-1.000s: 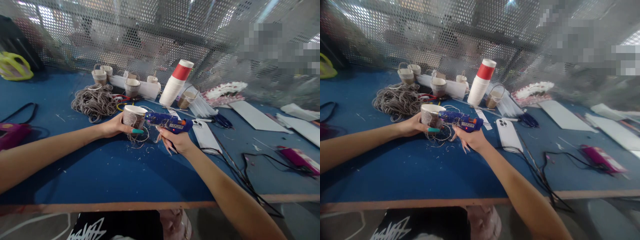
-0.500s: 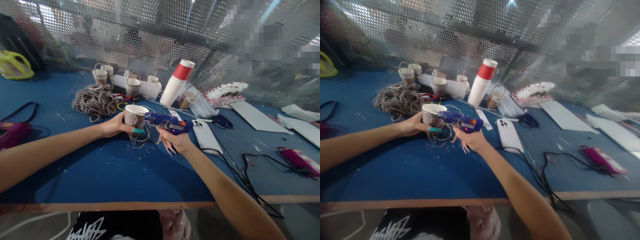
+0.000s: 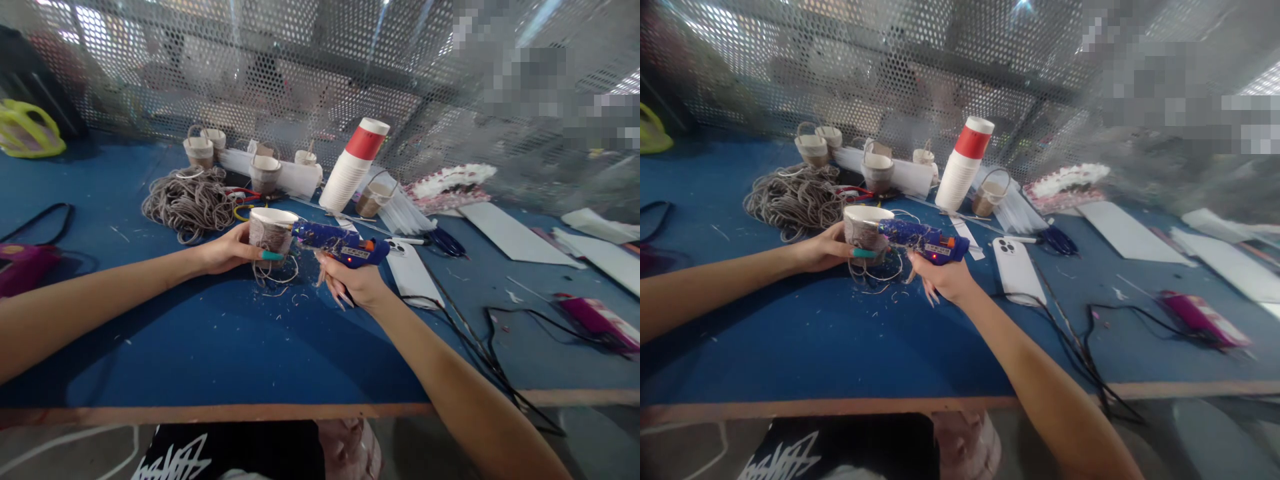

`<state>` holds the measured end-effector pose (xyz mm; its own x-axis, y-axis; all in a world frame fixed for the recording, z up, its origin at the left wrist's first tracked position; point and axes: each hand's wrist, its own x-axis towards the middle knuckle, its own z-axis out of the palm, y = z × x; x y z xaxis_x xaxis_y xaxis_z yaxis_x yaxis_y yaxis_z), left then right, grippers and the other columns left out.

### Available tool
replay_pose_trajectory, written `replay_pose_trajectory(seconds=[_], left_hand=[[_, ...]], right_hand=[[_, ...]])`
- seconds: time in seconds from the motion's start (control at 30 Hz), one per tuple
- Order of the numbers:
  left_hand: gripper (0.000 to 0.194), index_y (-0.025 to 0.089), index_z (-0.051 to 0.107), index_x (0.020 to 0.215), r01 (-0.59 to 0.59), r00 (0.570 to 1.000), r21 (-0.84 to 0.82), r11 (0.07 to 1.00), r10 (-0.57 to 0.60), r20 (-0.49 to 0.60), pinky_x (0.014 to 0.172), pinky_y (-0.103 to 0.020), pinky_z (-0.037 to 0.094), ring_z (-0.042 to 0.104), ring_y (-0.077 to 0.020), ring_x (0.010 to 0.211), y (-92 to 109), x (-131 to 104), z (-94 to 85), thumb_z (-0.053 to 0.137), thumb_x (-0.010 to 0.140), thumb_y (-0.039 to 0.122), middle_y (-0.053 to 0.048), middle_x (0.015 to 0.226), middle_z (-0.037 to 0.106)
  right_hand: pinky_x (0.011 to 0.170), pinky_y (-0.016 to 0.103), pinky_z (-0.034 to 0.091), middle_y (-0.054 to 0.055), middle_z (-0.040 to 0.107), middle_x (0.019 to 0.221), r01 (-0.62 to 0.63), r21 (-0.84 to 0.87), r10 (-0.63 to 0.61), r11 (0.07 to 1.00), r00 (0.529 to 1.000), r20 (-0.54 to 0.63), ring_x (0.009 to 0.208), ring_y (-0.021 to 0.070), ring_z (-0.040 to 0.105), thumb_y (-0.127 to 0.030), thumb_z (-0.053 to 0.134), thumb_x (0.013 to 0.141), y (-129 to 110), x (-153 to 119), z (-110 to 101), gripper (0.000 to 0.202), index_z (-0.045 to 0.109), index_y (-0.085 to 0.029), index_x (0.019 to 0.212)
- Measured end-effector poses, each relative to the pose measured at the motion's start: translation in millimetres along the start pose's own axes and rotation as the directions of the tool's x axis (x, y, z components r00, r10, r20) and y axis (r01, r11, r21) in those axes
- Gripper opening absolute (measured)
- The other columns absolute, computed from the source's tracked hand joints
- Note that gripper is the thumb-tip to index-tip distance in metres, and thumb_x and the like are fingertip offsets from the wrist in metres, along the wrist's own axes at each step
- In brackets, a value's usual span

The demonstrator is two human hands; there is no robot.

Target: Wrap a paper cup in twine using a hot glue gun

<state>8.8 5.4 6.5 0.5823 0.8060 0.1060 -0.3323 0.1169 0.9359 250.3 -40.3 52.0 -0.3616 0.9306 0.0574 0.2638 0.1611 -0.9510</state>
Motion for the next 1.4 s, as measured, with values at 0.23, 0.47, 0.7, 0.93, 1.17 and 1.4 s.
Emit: replay_pose_trajectory(seconds=[0.23, 0.47, 0.7, 0.93, 1.17, 1.4], left_hand=[[0.064, 0.016, 0.064, 0.120, -0.021, 0.998, 0.023, 1.000, 0.020, 0.052, 0.100, -0.047, 0.051, 0.070, -0.0301, 0.105, -1.7, -0.6, -3.7, 0.088, 0.062, 0.026, -0.012, 0.106, 0.074], [0.071, 0.014, 0.062, 0.126, -0.024, 0.999, 0.053, 0.998, 0.023, 0.037, 0.100, -0.046, 0.051, 0.070, -0.0314, 0.106, -1.1, -0.7, -1.7, 0.088, 0.061, 0.025, -0.013, 0.102, 0.075], [0.071, 0.015, 0.063, 0.125, -0.008, 0.999, 0.040, 0.999, 0.007, 0.045, 0.099, -0.046, 0.052, 0.070, -0.0325, 0.108, 1.4, -1.0, 0.4, 0.087, 0.060, 0.028, -0.013, 0.103, 0.076], [0.055, 0.015, 0.069, 0.113, -0.013, 0.997, -0.018, 1.000, 0.014, 0.072, 0.094, -0.041, 0.054, 0.073, -0.0277, 0.096, 0.1, -0.2, -4.1, 0.085, 0.062, 0.022, -0.011, 0.098, 0.077], [0.053, 0.018, 0.072, 0.110, -0.007, 0.998, -0.110, 0.994, 0.014, 0.058, 0.086, -0.032, 0.056, 0.073, -0.0213, 0.090, 1.3, -0.5, -3.0, 0.087, 0.059, 0.015, -0.007, 0.101, 0.077], [0.052, 0.017, 0.069, 0.115, -0.034, 0.996, -0.097, 0.995, 0.041, 0.076, 0.093, -0.039, 0.054, 0.073, -0.0260, 0.097, -0.4, -0.9, -5.7, 0.082, 0.064, 0.014, -0.009, 0.103, 0.077]], right_hand=[[0.030, 0.027, 0.040, -0.005, 0.038, 0.028, 0.000, 0.033, 0.001, 0.999, 1.000, -0.029, 0.024, 0.0088, 0.039, -0.052, 0.073, 0.076, 0.3, 1.4, 0.6, 0.059, 0.039, -0.025, 0.035], [0.030, 0.026, 0.040, -0.005, 0.037, 0.027, -0.002, 0.038, 0.004, 0.999, 0.998, -0.066, 0.024, 0.0085, 0.039, -0.056, 0.074, 0.072, -1.0, 1.2, 0.8, 0.061, 0.039, -0.025, 0.033], [0.030, 0.026, 0.040, -0.004, 0.039, 0.028, -0.001, 0.031, 0.003, 1.000, 0.997, -0.074, 0.023, 0.0087, 0.039, -0.056, 0.072, 0.074, -0.5, 0.4, 0.6, 0.061, 0.039, -0.025, 0.033], [0.032, 0.025, 0.041, -0.005, 0.037, 0.028, 0.010, 0.040, -0.007, 0.999, 0.997, -0.078, 0.025, 0.0079, 0.039, -0.048, 0.072, 0.077, 0.5, 1.5, -1.0, 0.060, 0.038, -0.025, 0.033], [0.030, 0.025, 0.040, -0.004, 0.037, 0.027, 0.023, 0.054, -0.018, 0.998, 0.997, -0.080, 0.023, 0.0074, 0.038, -0.048, 0.073, 0.076, 0.1, 2.4, -2.7, 0.062, 0.037, -0.025, 0.031], [0.032, 0.027, 0.040, -0.004, 0.037, 0.028, 0.026, 0.055, -0.021, 0.998, 0.996, -0.085, 0.023, 0.0081, 0.039, -0.048, 0.073, 0.074, 0.2, 3.3, -3.2, 0.061, 0.038, -0.025, 0.031]])
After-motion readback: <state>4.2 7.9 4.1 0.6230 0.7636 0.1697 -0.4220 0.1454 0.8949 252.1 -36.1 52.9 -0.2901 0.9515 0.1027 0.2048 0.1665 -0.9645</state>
